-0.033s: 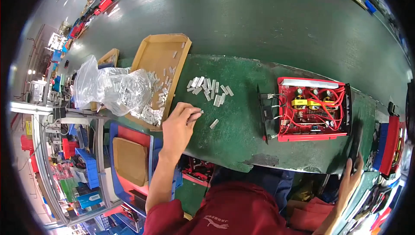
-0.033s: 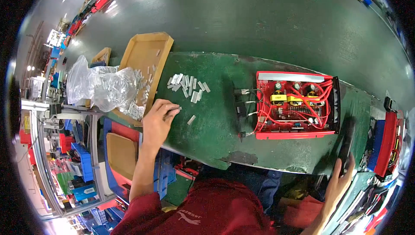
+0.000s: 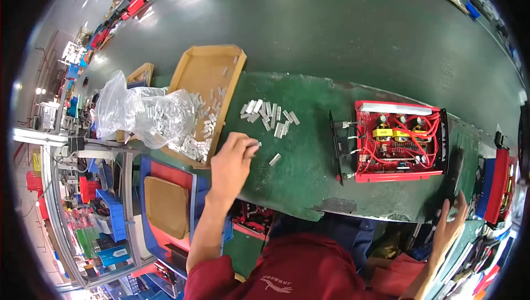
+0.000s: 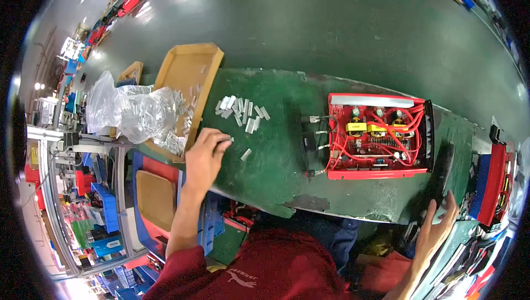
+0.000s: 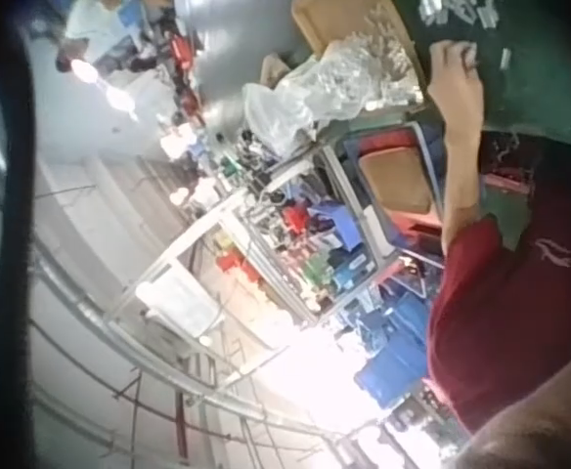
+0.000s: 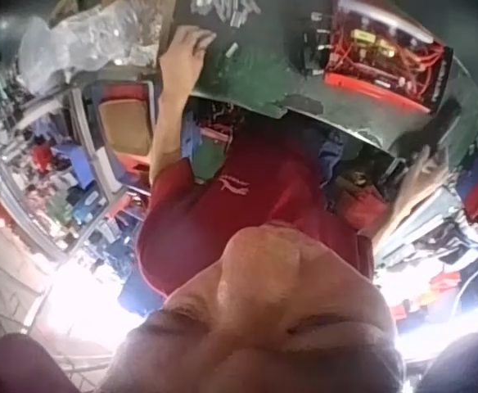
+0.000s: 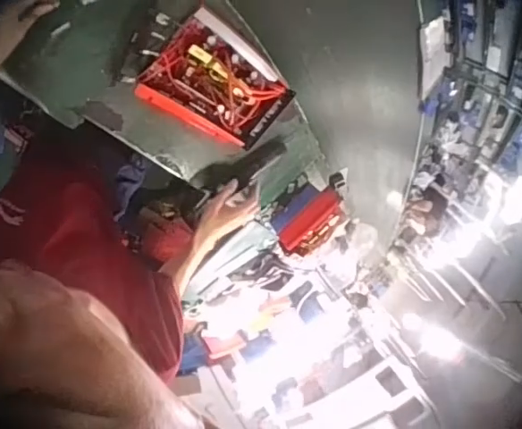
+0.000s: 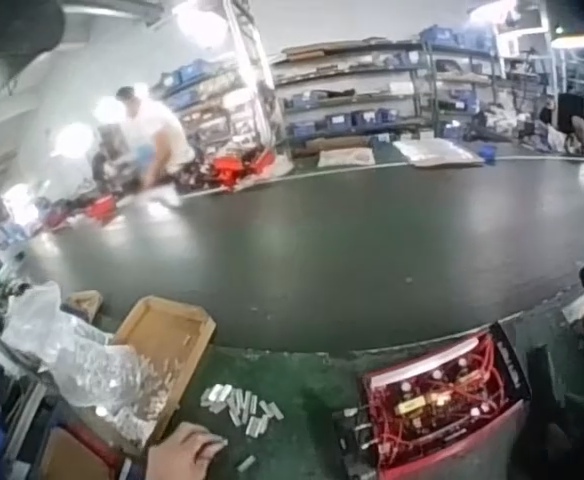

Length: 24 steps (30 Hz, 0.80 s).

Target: Assembling an electronic device by fastening screws into a red housing using an electric screwdriver.

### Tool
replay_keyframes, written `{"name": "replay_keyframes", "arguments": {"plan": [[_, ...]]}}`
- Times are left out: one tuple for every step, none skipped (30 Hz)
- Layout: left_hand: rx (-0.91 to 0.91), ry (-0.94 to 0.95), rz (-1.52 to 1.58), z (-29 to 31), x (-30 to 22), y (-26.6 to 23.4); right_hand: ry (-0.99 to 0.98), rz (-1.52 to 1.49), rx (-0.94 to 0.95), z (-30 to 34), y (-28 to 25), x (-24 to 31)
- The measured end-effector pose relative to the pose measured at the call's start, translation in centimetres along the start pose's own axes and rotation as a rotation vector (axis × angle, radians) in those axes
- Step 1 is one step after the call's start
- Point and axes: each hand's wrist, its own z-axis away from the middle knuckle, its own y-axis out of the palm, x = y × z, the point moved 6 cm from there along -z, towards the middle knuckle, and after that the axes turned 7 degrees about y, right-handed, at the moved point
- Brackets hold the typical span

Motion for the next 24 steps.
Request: {"name": "replay_keyframes", "arguments": {"plan": [[-0.013,0.056,-0.029,0.1,-0.3,0.3,-0.137,0.113,-0.092,-0.5,-0.4,1.4],[-0.01,0.069,-0.067,0.3,-0.2,0.7,-0.197,0.002,-0.142,-0.3,-0.5,4.0],[-0.007,0.084,-0.106,0.5,-0.1,1.1,-0.229,-0.114,-0.068,0.2,0.2,5.9],[0.011,0.085,-0.138,0.8,-0.1,1.5,-0.265,-0.228,0.01,0.8,0.9,8.1],[0.02,0.072,-0.102,1.0,0.1,2.0,-0.394,-0.234,0.013,1.8,1.6,11.0],[0.029,0.058,-0.065,1.0,0.1,2.0,-0.417,-0.304,0.096,2.6,2.3,13.0],[0.067,0.055,-0.009,0.9,-0.1,1.9,-0.474,-0.35,0.18,3.5,3.1,15.1],[0.049,-0.02,0.154,0.8,-0.9,1.7,-0.488,-0.453,0.277,4.3,4.1,16.7],[0.037,-0.095,0.316,0.7,-2.2,1.3,-0.541,-0.538,0.404,5.2,5.0,18.2],[0.087,-0.094,0.491,0.4,-3.7,1.3,-0.529,-0.628,0.479,6.0,5.8,19.7],[0.105,0.009,0.534,0.1,-6.3,0.6,-0.514,-0.719,0.561,6.8,6.6,21.1],[0.123,0.107,0.576,-0.1,-8.9,0.2,-0.47,-0.8,0.651,7.5,7.3,22.3],[0.192,-0.023,0.815,0.0,-10.4,0.8,-0.424,-0.876,0.733,7.6,7.6,23.0],[0.196,-0.019,0.816,-0.2,-11.4,0.9,-0.54,-0.898,0.702,7.6,7.7,23.5],[0.186,-0.095,0.988,-0.2,-11.9,1.3,-0.53,-0.894,0.701,7.2,7.5,23.3],[0.178,-0.176,1.161,-0.3,-12.0,1.8,-0.518,-0.886,0.7,6.7,7.4,22.9],[0.296,-0.2,1.087,-0.2,-12.1,2.5,-0.508,-0.884,0.67,6.4,7.4,22.4],[0.312,-0.197,1.097,-0.1,-12.2,3.1,-0.495,-0.875,0.661,6.5,7.5,21.8],[0.183,-0.109,1.101,-0.5,-12.4,3.1,-0.312,-0.903,0.703,6.3,8.0,20.4],[0.064,-0.027,1.112,-0.9,-13.1,2.9,-0.115,-0.922,0.734,6.5,8.6,18.6],[-0.072,0.039,0.959,-1.9,-13.8,2.5,-0.059,-0.953,0.718,6.4,8.9,17.7],[-0.034,0.034,0.849,-2.3,-13.8,2.8,0.013,-0.962,0.683,6.3,9.1,16.6],[-0.001,0.036,0.739,-2.7,-13.6,2.5,0.08,-0.97,0.644,6.1,9.0,15.6],[0.062,-0.07,0.803,-3.0,-13.5,3.1,0.079,-0.981,0.613,6.0,9.0,14.9]]}}
